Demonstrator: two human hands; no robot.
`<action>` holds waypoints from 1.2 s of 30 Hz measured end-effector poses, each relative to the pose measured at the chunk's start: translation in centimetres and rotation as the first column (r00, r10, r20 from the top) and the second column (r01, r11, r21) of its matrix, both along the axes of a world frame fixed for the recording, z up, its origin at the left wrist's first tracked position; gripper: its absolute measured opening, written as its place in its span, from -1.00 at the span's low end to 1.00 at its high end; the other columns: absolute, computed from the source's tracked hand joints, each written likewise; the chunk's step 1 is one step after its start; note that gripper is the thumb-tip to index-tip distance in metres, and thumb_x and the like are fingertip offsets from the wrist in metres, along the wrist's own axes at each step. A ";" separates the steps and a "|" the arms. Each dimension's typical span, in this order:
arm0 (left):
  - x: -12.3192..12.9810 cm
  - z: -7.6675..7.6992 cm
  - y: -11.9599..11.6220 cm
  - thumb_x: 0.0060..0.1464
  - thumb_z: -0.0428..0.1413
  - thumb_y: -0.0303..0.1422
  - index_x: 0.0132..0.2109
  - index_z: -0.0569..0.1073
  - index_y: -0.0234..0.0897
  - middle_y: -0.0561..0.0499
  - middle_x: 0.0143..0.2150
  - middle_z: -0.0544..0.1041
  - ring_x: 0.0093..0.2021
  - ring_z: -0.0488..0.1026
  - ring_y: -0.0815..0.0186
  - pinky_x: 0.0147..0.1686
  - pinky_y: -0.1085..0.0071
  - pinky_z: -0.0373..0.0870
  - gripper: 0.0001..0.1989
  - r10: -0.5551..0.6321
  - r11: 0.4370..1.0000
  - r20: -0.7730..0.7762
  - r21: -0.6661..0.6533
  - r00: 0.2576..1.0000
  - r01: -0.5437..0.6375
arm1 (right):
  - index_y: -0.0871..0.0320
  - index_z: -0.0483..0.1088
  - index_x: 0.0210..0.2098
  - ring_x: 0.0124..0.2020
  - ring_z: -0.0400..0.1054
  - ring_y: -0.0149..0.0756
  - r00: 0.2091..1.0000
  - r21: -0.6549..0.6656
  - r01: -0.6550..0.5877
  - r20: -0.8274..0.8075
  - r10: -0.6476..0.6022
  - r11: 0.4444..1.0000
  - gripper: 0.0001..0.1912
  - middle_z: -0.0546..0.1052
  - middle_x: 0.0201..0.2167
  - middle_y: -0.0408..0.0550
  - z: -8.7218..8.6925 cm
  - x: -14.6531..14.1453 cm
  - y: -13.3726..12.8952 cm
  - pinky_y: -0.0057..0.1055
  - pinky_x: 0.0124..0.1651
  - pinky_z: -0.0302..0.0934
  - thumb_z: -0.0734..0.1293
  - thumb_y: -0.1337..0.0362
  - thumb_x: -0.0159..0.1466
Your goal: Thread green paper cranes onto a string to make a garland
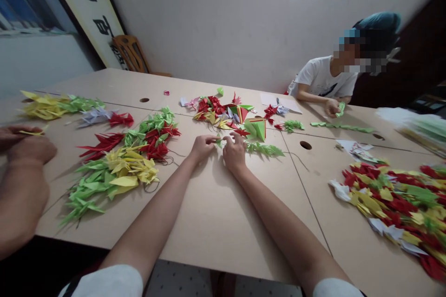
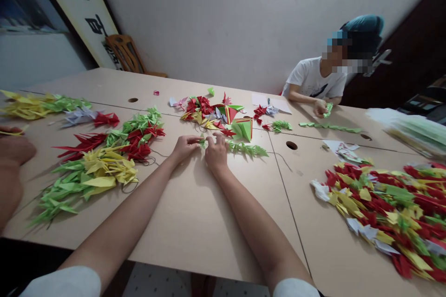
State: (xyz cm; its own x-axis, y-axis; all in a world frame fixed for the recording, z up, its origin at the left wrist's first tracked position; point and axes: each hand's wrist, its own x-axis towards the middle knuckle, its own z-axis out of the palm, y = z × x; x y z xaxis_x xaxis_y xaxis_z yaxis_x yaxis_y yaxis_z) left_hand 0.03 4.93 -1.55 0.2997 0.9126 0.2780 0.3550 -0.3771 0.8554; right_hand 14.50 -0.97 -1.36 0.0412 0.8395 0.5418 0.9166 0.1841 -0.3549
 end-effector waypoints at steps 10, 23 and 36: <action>0.9 0.4 -0.9 -0.10 0.23 -0.37 -0.24 0.58 -0.33 -0.08 -0.17 0.58 -0.38 0.51 0.38 -0.36 0.49 0.46 -0.78 0.000 1.000 0.083 0.005 0.997 0.000 | 0.19 0.40 -0.19 -0.30 0.33 -0.27 0.899 0.102 -0.166 -0.394 0.193 0.981 -0.70 0.44 -0.21 0.04 0.2 1.3 0.5 -0.36 -0.20 0.24 0.09 0.42 0.22; 0.8 1.3 -1.6 -0.02 0.09 -0.47 0.01 0.32 -0.23 0.03 -0.17 0.53 -0.41 0.51 0.44 -0.37 0.53 0.45 -0.61 -0.201 0.970 0.152 -0.105 0.968 0.218 | 0.14 0.32 -0.42 -0.51 0.28 -0.37 0.789 -0.012 -0.272 -0.574 0.216 0.962 -0.93 0.43 -0.50 -0.15 -0.4 1.4 1.5 -0.46 -0.40 0.18 0.24 0.28 0.14; 1.3 0.9 -1.4 -0.01 0.15 -0.37 -0.14 0.27 -0.26 -0.01 -0.07 0.44 -0.38 0.53 0.44 -0.41 0.57 0.41 -0.71 -0.139 0.985 0.183 -0.076 0.973 0.155 | 0.11 0.24 -0.53 -0.71 0.18 -0.44 0.669 -0.108 -0.371 -0.720 0.185 0.922 -0.65 0.26 -0.74 -0.27 0.2 1.2 1.2 -0.51 -0.59 0.06 0.22 0.00 0.23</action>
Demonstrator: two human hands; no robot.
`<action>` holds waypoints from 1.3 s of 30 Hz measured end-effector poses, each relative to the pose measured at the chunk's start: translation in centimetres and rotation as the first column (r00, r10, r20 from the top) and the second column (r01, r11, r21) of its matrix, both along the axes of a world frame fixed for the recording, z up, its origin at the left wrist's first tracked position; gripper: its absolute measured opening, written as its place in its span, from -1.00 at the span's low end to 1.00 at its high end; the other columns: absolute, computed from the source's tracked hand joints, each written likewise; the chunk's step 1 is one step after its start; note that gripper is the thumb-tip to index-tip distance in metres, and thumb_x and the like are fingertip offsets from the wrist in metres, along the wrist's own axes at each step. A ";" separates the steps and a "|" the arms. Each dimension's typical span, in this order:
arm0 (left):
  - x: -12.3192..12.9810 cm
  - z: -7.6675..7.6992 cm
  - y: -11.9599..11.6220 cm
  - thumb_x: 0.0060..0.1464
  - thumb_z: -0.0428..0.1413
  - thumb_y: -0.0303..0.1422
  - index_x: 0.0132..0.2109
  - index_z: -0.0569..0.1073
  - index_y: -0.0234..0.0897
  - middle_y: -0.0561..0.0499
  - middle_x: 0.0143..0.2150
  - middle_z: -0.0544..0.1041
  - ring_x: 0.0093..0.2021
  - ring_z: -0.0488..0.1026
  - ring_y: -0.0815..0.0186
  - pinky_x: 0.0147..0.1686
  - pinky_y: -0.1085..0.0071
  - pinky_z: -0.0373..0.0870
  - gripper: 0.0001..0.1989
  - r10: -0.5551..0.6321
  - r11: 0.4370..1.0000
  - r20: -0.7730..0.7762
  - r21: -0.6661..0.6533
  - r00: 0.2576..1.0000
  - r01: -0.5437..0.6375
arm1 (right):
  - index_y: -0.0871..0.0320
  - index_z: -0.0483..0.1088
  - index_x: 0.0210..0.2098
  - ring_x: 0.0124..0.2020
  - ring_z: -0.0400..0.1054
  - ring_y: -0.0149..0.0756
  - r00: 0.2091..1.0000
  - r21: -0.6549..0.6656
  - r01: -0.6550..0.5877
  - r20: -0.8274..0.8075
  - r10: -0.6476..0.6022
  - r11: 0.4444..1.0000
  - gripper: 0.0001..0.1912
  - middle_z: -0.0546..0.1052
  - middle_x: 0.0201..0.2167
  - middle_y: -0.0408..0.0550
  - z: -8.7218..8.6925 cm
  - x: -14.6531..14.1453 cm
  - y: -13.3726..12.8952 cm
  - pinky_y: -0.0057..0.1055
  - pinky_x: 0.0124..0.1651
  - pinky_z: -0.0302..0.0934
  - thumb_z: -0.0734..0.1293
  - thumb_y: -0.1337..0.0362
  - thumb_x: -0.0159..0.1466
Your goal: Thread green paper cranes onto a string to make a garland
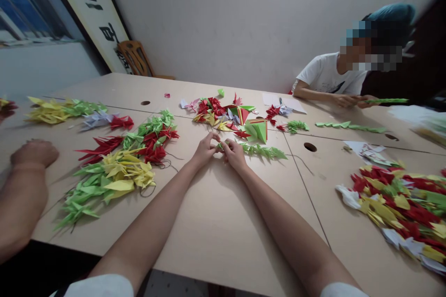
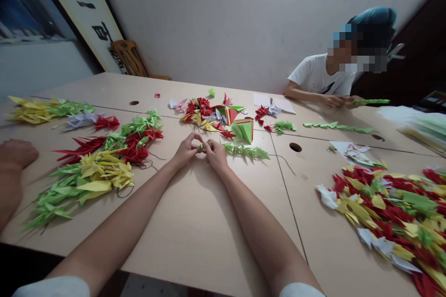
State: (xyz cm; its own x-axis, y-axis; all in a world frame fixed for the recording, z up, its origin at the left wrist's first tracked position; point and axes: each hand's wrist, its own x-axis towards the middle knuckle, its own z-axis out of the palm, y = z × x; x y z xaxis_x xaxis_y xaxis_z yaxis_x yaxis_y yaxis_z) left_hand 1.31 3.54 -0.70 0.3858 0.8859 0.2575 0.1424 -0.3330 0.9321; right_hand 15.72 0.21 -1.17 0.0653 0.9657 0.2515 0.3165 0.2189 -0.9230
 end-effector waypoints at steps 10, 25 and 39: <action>-0.3 -0.6 0.8 0.04 0.13 -0.13 -0.35 0.36 -0.29 0.06 -0.41 0.44 -0.45 0.39 0.43 -0.43 0.53 0.30 -0.71 0.174 0.984 -0.044 0.056 0.984 -0.172 | 0.17 0.36 -0.46 -0.72 0.26 -0.46 0.983 -0.116 -0.100 -0.168 0.079 0.988 -0.71 0.52 -0.50 -0.09 -0.6 0.2 0.4 -0.51 -0.67 0.10 0.27 0.05 0.14; 0.1 -0.1 0.3 0.17 -0.05 -0.07 -0.48 0.31 -0.29 0.10 -0.57 0.28 -0.49 0.22 0.39 -0.43 0.45 0.11 -0.59 0.130 0.981 -0.210 0.173 0.969 -0.094 | 0.14 0.25 -0.55 -0.69 0.16 -0.43 0.993 -0.009 -0.118 -0.021 0.117 0.993 -0.56 0.27 -0.74 -0.23 -1.3 0.3 1.1 -0.47 -0.49 0.06 0.14 -0.03 0.30; 1.4 0.2 -0.6 -0.04 0.18 0.05 -0.53 0.25 -0.29 0.18 -0.70 0.13 -0.67 0.00 0.52 -0.64 0.50 -0.13 -0.50 0.024 0.982 0.292 -0.188 0.956 0.033 | 0.15 0.27 -0.56 -0.80 0.16 -0.46 0.894 -0.090 -0.281 -0.387 0.227 0.955 -0.44 0.36 -0.75 -0.18 -0.1 -0.1 0.7 -0.52 -0.75 -0.11 0.26 -0.26 0.13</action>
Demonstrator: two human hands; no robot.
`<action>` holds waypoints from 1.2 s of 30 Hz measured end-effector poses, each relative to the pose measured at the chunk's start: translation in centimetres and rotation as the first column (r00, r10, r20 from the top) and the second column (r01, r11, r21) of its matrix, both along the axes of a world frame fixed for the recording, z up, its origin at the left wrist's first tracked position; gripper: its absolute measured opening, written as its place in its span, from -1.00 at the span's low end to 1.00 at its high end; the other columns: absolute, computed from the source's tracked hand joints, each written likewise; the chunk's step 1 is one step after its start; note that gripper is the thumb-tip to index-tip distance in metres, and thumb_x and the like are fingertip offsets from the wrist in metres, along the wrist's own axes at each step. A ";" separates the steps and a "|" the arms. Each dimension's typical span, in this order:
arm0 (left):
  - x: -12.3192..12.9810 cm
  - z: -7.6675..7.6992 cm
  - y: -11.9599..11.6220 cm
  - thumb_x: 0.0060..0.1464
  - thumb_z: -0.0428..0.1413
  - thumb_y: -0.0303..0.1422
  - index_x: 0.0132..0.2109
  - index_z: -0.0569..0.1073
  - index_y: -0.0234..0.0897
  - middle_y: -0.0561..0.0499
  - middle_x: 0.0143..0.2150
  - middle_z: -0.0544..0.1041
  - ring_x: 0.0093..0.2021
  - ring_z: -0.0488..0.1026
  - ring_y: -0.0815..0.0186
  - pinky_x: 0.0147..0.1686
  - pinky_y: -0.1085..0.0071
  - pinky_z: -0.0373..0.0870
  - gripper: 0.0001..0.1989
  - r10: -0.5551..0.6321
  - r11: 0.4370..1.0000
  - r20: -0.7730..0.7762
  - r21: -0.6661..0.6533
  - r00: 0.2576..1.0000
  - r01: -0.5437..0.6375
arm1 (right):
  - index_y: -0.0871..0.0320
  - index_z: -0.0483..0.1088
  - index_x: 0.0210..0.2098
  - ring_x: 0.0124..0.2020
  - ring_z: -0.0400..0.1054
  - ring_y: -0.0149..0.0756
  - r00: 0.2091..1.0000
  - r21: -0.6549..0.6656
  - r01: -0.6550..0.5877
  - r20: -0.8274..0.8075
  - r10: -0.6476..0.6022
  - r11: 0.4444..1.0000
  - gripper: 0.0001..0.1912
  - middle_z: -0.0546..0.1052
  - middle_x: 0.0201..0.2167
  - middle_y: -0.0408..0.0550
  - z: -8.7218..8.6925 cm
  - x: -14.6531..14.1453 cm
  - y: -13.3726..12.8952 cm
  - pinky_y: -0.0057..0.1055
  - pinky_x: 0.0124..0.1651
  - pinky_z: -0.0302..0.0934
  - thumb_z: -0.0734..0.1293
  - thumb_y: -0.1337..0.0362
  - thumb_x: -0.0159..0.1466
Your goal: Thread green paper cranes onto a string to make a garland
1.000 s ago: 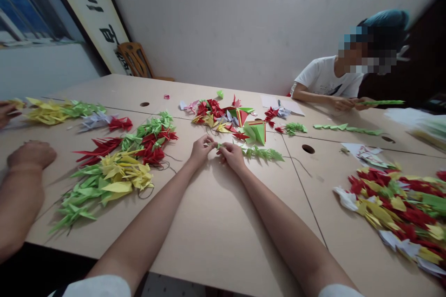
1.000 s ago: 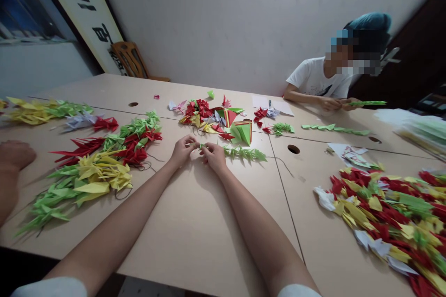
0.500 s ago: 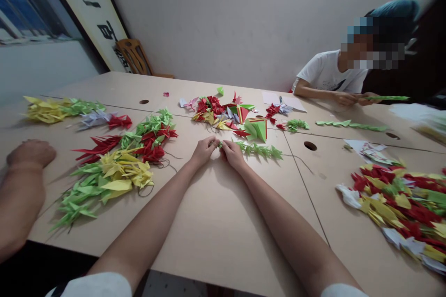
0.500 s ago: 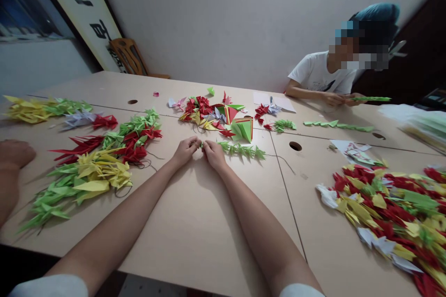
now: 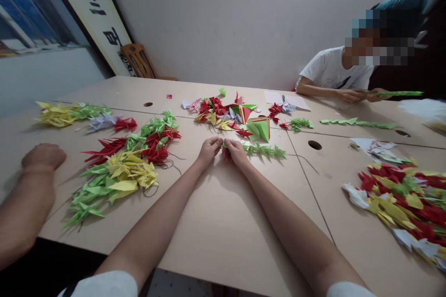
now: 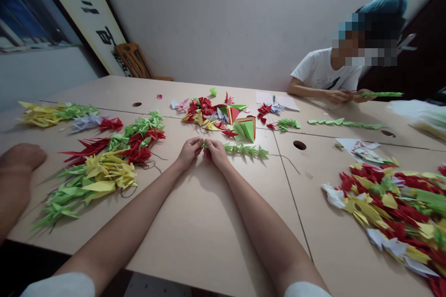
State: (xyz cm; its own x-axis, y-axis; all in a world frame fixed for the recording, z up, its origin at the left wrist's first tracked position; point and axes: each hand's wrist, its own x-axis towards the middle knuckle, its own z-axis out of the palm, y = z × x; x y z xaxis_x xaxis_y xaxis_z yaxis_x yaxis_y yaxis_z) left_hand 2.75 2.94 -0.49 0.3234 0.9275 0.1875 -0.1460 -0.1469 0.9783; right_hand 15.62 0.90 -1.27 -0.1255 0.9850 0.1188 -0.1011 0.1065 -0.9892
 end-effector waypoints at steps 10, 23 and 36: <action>0.1 0.2 -0.2 -0.10 0.25 0.00 -0.53 0.24 -0.29 0.20 -0.70 0.11 -0.69 -0.04 0.56 -0.67 0.54 -0.20 -0.51 0.023 0.997 0.144 -0.082 0.989 -0.012 | 0.16 0.28 -0.52 -0.79 0.16 -0.49 0.997 -0.018 0.004 -0.074 -0.005 1.000 -0.48 0.36 -0.71 -0.21 0.4 -0.3 -0.4 -0.55 -0.77 -0.13 0.32 -0.21 0.11; 0.2 0.0 -0.2 -0.08 0.23 0.04 -0.53 0.24 -0.30 0.19 -0.69 0.11 -0.68 0.01 0.55 -0.66 0.52 -0.15 -0.49 0.060 0.998 0.129 -0.031 0.990 -0.057 | 0.14 0.25 -0.53 -0.79 0.13 -0.52 0.978 0.023 0.165 -0.132 -0.161 0.986 -0.48 0.33 -0.70 -0.23 -0.1 -1.7 -0.8 -0.54 -0.77 -0.05 0.29 -0.22 0.14; -3.1 1.1 0.9 -0.11 0.32 -0.17 -0.44 0.36 -0.38 0.18 -0.60 0.09 -0.63 -0.05 0.59 -0.64 0.57 -0.16 -0.61 -0.397 0.845 0.174 -0.314 0.901 0.433 | 0.16 0.22 -0.56 -0.79 0.08 -0.53 0.937 -0.110 -0.329 -0.162 0.309 0.938 -0.54 0.18 -0.77 -0.33 0.5 0.9 -0.7 -0.57 -0.73 -0.03 0.37 -0.09 0.14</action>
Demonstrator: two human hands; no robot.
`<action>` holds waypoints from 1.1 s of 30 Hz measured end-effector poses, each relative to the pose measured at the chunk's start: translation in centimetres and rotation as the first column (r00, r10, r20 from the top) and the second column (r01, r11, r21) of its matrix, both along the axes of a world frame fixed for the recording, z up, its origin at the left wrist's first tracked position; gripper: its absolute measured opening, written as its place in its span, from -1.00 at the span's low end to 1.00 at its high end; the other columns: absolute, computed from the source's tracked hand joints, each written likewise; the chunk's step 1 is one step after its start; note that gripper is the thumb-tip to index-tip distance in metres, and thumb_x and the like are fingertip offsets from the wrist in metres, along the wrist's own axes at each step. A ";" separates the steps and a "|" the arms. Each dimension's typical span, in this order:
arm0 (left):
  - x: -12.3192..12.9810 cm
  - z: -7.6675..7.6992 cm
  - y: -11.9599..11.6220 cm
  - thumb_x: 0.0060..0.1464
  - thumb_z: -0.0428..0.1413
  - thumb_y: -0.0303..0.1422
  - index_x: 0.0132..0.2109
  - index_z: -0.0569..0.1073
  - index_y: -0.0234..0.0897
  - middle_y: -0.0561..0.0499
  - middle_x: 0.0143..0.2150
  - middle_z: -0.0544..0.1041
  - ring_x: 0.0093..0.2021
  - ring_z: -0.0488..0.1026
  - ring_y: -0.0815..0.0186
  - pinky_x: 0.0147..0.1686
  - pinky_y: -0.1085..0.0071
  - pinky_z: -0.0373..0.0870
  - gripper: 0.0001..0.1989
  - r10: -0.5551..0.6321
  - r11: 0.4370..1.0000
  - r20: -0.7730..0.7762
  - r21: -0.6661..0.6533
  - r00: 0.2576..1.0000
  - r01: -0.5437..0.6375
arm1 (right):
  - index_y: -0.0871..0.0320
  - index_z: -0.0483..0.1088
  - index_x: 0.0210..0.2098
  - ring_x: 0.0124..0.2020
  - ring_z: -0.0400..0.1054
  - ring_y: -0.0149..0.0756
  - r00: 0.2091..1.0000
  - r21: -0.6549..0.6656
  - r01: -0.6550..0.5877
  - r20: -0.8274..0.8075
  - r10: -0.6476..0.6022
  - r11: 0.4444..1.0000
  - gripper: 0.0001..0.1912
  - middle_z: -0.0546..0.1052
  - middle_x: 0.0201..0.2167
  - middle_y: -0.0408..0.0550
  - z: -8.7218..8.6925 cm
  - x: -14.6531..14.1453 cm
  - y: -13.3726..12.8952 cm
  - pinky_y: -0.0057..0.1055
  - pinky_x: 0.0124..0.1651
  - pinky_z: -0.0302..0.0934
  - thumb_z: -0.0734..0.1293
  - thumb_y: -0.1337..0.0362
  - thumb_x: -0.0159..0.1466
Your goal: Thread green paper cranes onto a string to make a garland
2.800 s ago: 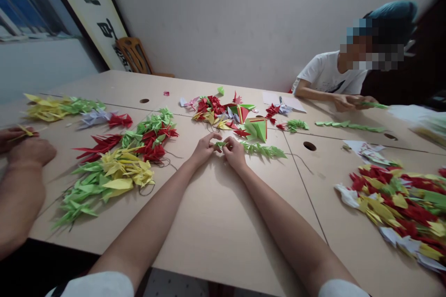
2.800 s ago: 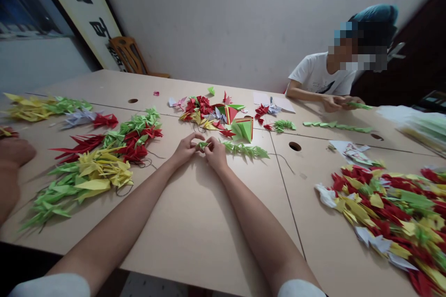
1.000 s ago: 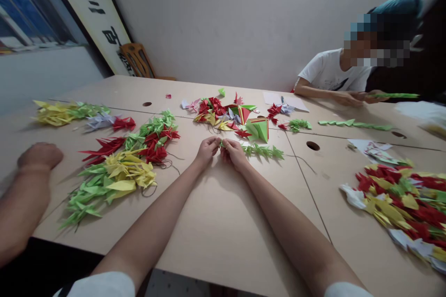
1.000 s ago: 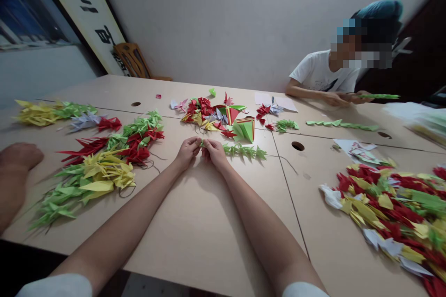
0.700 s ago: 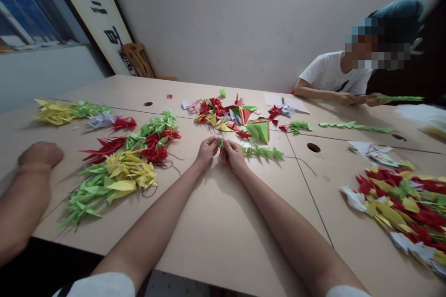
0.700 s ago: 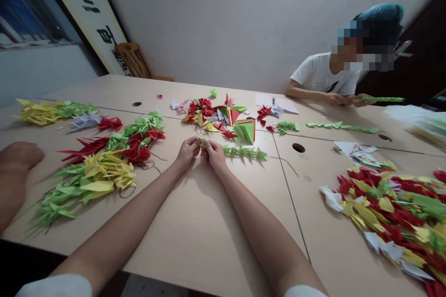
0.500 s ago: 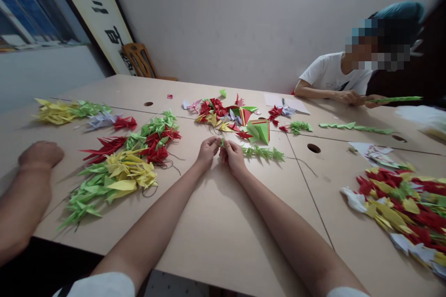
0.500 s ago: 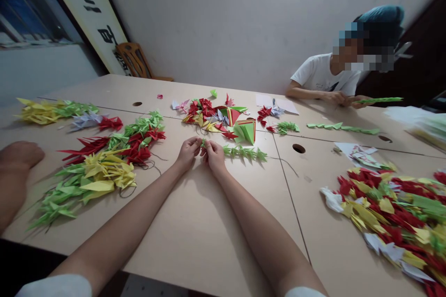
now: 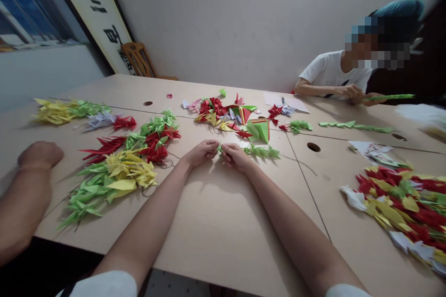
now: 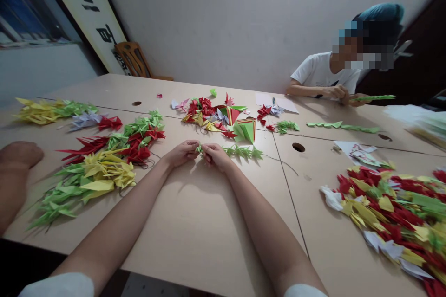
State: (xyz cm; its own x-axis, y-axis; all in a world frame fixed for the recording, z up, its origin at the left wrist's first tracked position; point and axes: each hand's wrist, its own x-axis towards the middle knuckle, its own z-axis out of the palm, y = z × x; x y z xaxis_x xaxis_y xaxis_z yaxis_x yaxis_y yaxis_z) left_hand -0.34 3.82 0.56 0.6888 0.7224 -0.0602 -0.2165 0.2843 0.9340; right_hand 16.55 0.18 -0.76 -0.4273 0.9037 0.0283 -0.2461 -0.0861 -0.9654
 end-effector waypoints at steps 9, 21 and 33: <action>1.3 -0.5 -0.5 -0.12 0.33 -0.16 -0.44 0.29 -0.34 0.23 -0.61 0.03 -0.64 -0.09 0.59 -0.64 0.59 -0.17 -0.58 0.094 0.995 0.115 -0.036 0.989 -0.091 | 0.15 0.21 -0.53 -0.83 -0.06 -0.59 0.993 -0.042 0.034 -0.108 -0.038 0.999 -0.54 0.12 -0.79 -0.37 0.1 -0.1 0.0 -0.59 -0.77 -0.18 0.39 -0.09 0.13; 2.9 -0.8 -1.1 -0.06 0.21 0.05 -0.48 0.27 -0.32 0.18 -0.62 0.17 -0.62 0.02 0.55 -0.63 0.55 -0.10 -0.50 0.430 0.856 0.060 0.289 0.901 -0.428 | 0.12 0.20 -0.50 -0.82 0.08 -0.52 0.940 -0.026 0.327 -0.096 -0.328 0.945 -0.49 0.20 -0.79 -0.34 -0.6 -1.8 0.1 -0.55 -0.78 -0.08 0.36 -0.19 0.08; 1.6 -0.4 -0.6 -0.12 0.32 -0.10 -0.38 0.38 -0.38 0.09 -0.54 0.32 -0.59 0.10 0.56 -0.60 0.57 -0.02 -0.57 0.031 0.999 0.086 -0.019 0.996 -0.030 | 0.13 0.17 -0.50 -0.81 -0.03 -0.57 0.991 -0.092 -0.066 -0.121 0.055 0.994 -0.58 0.13 -0.77 -0.37 0.0 1.0 0.0 -0.60 -0.76 -0.13 0.37 -0.03 0.17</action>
State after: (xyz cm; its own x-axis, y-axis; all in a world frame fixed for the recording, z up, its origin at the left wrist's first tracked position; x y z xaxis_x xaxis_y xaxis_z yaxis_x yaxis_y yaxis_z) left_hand 1.26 3.24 0.19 0.6698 0.7424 -0.0147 -0.3049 0.2931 0.9062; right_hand 17.59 0.22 -0.73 -0.4803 0.8771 -0.0034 -0.3492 -0.1948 -0.9166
